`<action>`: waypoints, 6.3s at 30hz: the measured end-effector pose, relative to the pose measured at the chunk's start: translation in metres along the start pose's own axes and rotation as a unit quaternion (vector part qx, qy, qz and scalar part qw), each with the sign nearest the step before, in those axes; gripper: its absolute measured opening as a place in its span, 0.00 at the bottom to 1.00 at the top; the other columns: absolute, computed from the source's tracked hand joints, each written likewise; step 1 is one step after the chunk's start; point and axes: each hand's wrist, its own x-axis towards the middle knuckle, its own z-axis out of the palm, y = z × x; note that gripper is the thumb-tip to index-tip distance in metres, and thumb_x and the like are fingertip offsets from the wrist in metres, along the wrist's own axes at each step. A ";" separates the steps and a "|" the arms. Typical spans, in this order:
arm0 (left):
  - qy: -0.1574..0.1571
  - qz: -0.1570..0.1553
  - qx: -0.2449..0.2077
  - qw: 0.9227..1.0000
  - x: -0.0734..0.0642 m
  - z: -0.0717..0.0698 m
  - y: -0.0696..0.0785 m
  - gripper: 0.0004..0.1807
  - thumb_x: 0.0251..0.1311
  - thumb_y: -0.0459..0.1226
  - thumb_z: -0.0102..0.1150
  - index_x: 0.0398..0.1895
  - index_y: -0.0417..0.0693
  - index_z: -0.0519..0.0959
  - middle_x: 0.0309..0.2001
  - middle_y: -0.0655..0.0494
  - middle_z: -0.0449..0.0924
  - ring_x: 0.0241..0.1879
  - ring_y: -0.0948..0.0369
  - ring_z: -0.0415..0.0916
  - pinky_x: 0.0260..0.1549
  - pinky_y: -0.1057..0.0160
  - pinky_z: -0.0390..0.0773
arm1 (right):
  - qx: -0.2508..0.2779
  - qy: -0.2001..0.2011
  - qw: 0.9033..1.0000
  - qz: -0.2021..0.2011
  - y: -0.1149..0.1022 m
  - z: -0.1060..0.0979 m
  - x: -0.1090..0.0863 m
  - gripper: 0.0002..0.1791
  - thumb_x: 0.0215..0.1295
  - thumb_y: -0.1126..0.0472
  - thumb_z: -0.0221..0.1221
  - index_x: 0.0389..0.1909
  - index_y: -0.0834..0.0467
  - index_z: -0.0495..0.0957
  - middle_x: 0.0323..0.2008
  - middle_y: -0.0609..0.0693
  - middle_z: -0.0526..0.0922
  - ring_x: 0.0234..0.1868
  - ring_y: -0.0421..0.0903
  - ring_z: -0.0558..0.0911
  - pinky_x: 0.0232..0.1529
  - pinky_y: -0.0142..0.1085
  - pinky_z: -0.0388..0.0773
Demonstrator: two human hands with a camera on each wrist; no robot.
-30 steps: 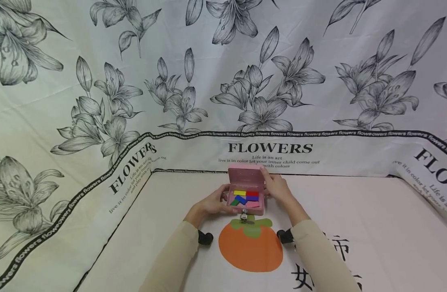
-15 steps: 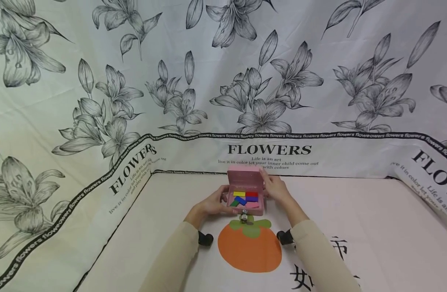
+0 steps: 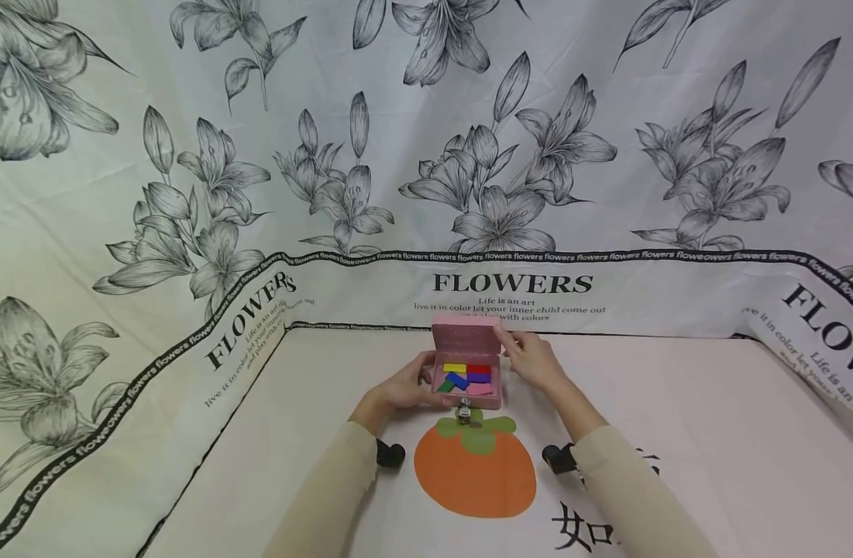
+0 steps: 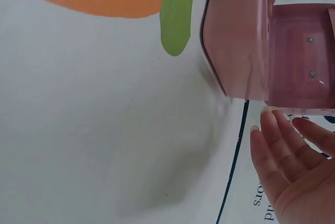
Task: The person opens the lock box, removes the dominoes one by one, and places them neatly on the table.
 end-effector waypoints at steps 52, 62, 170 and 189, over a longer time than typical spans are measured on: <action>-0.005 0.012 0.018 1.000 0.003 -0.002 0.002 0.51 0.47 0.38 0.83 0.74 0.59 0.62 0.49 0.54 0.71 0.48 0.56 0.67 0.45 0.59 0.69 | -0.081 -0.179 0.965 -0.171 -0.021 0.045 0.017 0.22 0.59 0.70 0.69 0.54 0.71 0.81 0.40 0.58 0.87 0.42 0.53 0.85 0.48 0.49 0.82; -0.009 0.021 0.027 0.999 -0.001 -0.002 0.002 0.51 0.48 0.39 0.82 0.75 0.55 0.62 0.51 0.52 0.72 0.48 0.56 0.67 0.44 0.60 0.69 | -0.102 -0.205 0.956 -0.184 -0.021 0.047 0.023 0.18 0.57 0.70 0.70 0.50 0.65 0.84 0.39 0.56 0.87 0.39 0.48 0.83 0.44 0.45 0.81; 0.003 -0.006 0.013 1.000 0.001 0.001 0.000 0.52 0.46 0.42 0.83 0.74 0.61 0.61 0.49 0.53 0.71 0.51 0.55 0.67 0.50 0.54 0.70 | -0.021 -0.018 0.991 -0.134 0.009 0.010 -0.014 0.22 0.60 0.66 0.71 0.54 0.69 0.79 0.38 0.59 0.87 0.37 0.52 0.87 0.41 0.47 0.84; 0.008 -0.003 0.028 1.000 0.002 0.000 -0.002 0.53 0.47 0.42 0.83 0.76 0.61 0.61 0.50 0.55 0.72 0.52 0.55 0.66 0.51 0.52 0.68 | -0.063 -0.020 0.992 -0.106 0.032 -0.015 -0.020 0.21 0.59 0.63 0.73 0.50 0.67 0.80 0.37 0.58 0.85 0.36 0.50 0.83 0.40 0.45 0.83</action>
